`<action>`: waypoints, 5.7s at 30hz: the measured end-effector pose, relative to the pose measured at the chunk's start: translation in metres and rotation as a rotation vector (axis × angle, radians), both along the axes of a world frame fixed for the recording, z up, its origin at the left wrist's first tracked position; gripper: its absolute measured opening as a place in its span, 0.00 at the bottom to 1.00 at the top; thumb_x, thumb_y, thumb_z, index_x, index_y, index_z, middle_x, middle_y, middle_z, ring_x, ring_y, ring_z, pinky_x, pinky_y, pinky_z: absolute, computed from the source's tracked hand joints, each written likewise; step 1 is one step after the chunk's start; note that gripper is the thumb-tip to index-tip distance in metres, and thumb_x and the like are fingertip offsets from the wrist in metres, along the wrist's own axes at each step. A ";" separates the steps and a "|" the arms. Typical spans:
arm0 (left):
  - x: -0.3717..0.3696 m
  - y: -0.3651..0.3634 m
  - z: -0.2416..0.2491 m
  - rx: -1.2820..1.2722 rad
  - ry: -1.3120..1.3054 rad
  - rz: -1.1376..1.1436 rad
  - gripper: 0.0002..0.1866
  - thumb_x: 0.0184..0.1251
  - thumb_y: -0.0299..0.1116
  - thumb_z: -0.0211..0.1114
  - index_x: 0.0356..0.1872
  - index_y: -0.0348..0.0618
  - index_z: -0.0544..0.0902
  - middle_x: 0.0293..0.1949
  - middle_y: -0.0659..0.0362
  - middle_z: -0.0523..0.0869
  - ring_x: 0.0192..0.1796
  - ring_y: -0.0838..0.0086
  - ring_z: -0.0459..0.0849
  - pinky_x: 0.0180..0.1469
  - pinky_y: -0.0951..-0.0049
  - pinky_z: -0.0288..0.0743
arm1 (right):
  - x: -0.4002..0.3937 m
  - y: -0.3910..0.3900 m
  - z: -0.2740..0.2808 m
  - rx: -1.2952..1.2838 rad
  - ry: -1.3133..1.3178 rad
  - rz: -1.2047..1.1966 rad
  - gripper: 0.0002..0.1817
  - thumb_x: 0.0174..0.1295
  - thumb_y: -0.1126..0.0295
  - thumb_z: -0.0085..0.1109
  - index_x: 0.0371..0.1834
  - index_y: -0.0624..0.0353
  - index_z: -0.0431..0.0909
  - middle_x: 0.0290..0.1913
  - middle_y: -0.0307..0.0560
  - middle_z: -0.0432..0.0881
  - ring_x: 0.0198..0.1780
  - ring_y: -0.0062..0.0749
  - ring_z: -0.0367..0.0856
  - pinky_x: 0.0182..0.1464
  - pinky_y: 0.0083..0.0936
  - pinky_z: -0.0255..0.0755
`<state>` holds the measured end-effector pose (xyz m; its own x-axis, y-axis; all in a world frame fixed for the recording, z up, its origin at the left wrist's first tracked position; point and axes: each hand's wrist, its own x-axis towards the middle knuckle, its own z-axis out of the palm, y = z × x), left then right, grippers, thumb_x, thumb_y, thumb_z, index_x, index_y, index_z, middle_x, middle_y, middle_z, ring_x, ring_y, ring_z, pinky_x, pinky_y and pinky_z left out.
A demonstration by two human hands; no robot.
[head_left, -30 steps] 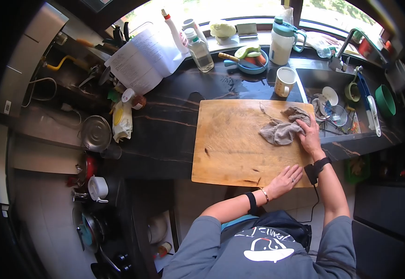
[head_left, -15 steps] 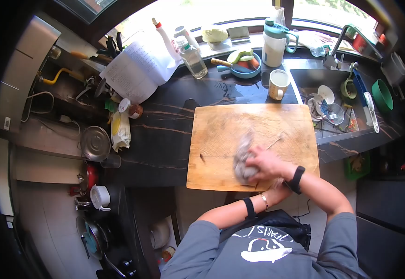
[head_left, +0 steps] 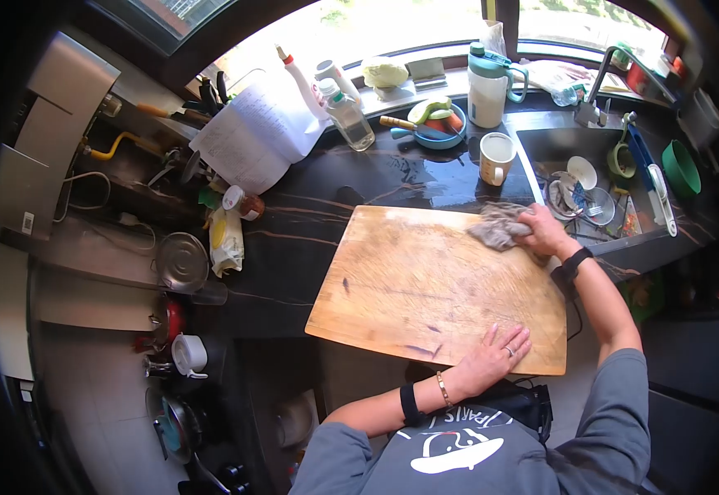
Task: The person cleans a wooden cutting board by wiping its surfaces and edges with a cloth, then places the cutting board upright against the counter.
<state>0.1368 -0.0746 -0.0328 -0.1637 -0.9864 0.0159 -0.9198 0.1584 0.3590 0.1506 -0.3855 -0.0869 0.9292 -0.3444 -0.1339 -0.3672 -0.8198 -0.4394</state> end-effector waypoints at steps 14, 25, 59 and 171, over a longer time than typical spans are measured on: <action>-0.015 0.014 -0.044 -0.064 0.045 -0.039 0.29 0.64 0.32 0.47 0.67 0.36 0.63 0.70 0.49 0.62 0.74 0.61 0.58 0.73 0.55 0.50 | 0.169 0.176 -0.002 0.016 -0.177 0.335 0.26 0.49 0.53 0.70 0.49 0.53 0.76 0.56 0.60 0.67 0.59 0.56 0.66 0.57 0.46 0.67; -0.021 0.012 -0.039 0.192 0.074 -0.008 0.27 0.64 0.33 0.52 0.65 0.37 0.66 0.68 0.48 0.65 0.71 0.59 0.63 0.70 0.48 0.56 | 0.203 0.157 0.002 0.022 -0.067 0.242 0.20 0.54 0.57 0.65 0.49 0.48 0.78 0.50 0.54 0.70 0.55 0.50 0.69 0.54 0.42 0.72; 0.001 -0.061 -0.130 -0.292 -0.199 0.151 0.28 0.63 0.31 0.50 0.66 0.41 0.67 0.69 0.52 0.65 0.73 0.61 0.60 0.69 0.48 0.55 | -0.146 0.110 0.025 0.139 -0.491 -0.459 0.14 0.55 0.64 0.68 0.39 0.60 0.79 0.46 0.54 0.74 0.54 0.49 0.71 0.57 0.38 0.66; 0.168 0.204 -0.099 0.516 1.887 1.210 0.25 0.71 0.50 0.56 0.58 0.40 0.71 0.56 0.51 0.79 0.58 0.61 0.79 0.61 0.58 0.70 | 0.024 0.099 -0.050 -0.145 -0.465 -0.298 0.16 0.45 0.79 0.61 0.40 0.56 0.78 0.51 0.52 0.77 0.57 0.50 0.71 0.61 0.41 0.65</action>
